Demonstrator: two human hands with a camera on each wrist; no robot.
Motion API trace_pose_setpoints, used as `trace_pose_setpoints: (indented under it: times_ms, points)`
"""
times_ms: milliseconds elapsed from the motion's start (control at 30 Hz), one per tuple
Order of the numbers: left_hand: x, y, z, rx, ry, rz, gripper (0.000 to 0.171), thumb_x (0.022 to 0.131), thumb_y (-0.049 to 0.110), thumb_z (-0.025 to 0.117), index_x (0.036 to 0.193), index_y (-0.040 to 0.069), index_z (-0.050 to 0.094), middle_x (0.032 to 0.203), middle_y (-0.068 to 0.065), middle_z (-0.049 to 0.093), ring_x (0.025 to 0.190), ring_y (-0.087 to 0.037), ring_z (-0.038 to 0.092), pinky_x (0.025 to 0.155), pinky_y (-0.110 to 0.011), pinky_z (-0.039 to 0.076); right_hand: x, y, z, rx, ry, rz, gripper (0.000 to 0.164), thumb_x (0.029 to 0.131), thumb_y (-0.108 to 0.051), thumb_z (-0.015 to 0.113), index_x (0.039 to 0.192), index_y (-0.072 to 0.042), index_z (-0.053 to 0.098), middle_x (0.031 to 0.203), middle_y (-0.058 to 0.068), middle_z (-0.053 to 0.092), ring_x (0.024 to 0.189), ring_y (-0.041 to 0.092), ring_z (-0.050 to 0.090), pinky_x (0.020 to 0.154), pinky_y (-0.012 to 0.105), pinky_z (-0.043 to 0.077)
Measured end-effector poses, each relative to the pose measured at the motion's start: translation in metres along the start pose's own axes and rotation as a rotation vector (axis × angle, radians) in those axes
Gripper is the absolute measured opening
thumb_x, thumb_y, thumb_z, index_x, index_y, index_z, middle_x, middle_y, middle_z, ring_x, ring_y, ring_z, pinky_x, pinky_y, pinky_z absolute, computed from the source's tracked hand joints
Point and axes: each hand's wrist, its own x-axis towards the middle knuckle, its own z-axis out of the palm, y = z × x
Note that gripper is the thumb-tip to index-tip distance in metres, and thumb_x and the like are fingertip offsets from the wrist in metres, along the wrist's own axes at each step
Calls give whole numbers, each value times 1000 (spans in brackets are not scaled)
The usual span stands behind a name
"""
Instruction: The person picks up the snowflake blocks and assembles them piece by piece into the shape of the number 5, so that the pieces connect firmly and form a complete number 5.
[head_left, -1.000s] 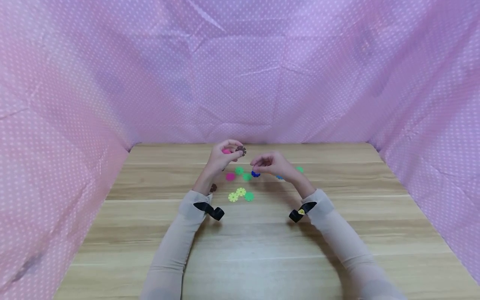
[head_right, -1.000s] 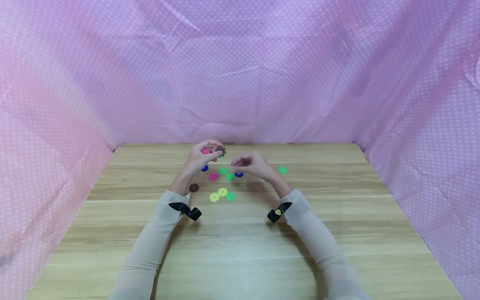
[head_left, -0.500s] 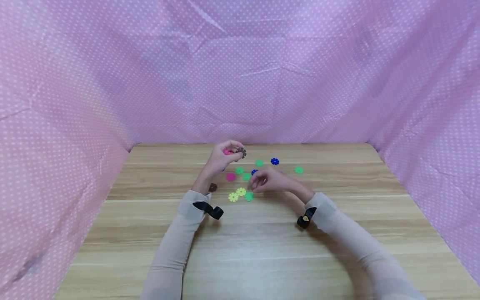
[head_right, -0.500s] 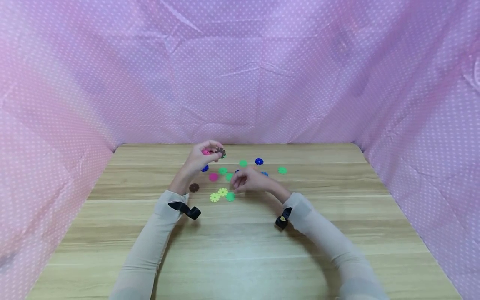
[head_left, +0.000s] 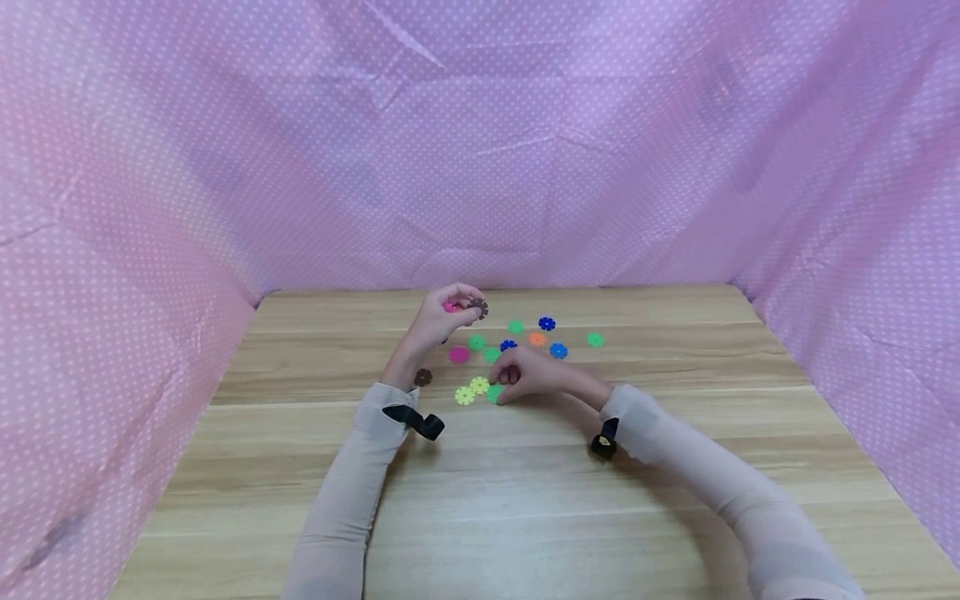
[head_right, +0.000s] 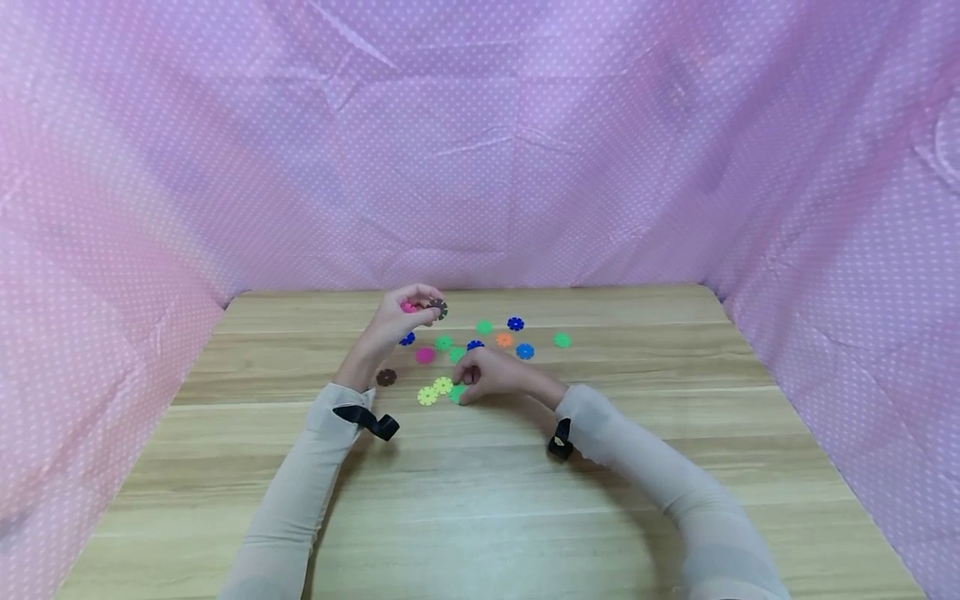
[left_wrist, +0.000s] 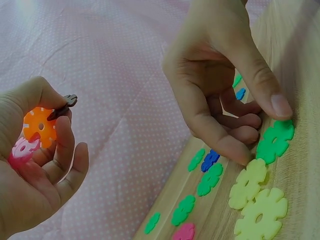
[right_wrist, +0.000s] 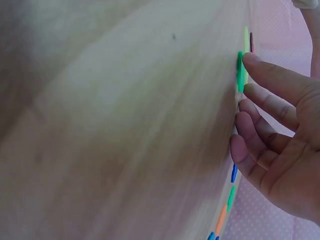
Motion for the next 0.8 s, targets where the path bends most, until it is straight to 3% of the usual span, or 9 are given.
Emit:
trace_pose_setpoints:
  times_ms: [67, 167, 200, 267, 433, 633, 800]
  points:
    - [0, 0, 0, 8, -4, -3, 22, 95, 7, 67, 117, 5, 68, 98, -4, 67, 93, -37, 67, 88, -45, 59, 1, -1, 2, -15, 3, 0, 29, 81, -11, 86, 106, -1, 74, 88, 10, 68, 78, 12, 56, 69, 18, 50]
    - [0, 0, 0, 24, -6, -6, 23, 95, 8, 68, 118, 6, 68, 98, -3, 66, 86, -24, 67, 88, -46, 59, 1, -1, 1, -21, 1, 15, 26, 81, -11, 86, 103, -3, 74, 88, 8, 68, 78, 12, 56, 69, 18, 50]
    - [0, 0, 0, 30, -5, -5, 23, 95, 9, 68, 118, 7, 68, 98, -3, 66, 84, -18, 66, 85, -41, 60, 1, -1, 1, -21, 0, 24, 25, 81, -11, 86, 102, -4, 74, 89, 8, 68, 78, 12, 56, 70, 18, 50]
    - [1, 1, 0, 30, -6, -1, 23, 95, 9, 67, 119, 6, 68, 97, -3, 67, 85, -20, 67, 81, -37, 59, 1, 0, 0, -17, -4, 35, 24, 81, -11, 86, 101, -5, 73, 90, 7, 67, 79, 12, 57, 71, 19, 51]
    - [2, 0, 0, 6, -15, 9, 23, 95, 6, 67, 118, 3, 67, 96, -3, 68, 88, -27, 69, 87, -43, 61, -2, 3, -2, 43, -6, 55, 22, 83, -6, 83, 99, -6, 69, 98, 7, 67, 83, 15, 58, 74, 22, 52]
    - [4, -2, -1, -19, -29, 7, 27, 95, 4, 67, 121, -2, 65, 93, -1, 67, 85, -20, 68, 83, -28, 61, -4, 6, -5, 116, 4, 53, 17, 86, 0, 78, 97, -4, 67, 103, 9, 69, 85, 14, 59, 76, 23, 53]
    - [3, -3, -1, -32, -11, -3, 27, 94, 4, 67, 120, -2, 64, 94, 0, 69, 83, -14, 68, 84, -28, 61, -3, 7, -11, 95, 48, 33, 11, 89, -3, 76, 98, -5, 70, 100, 7, 72, 84, 13, 63, 77, 25, 55]
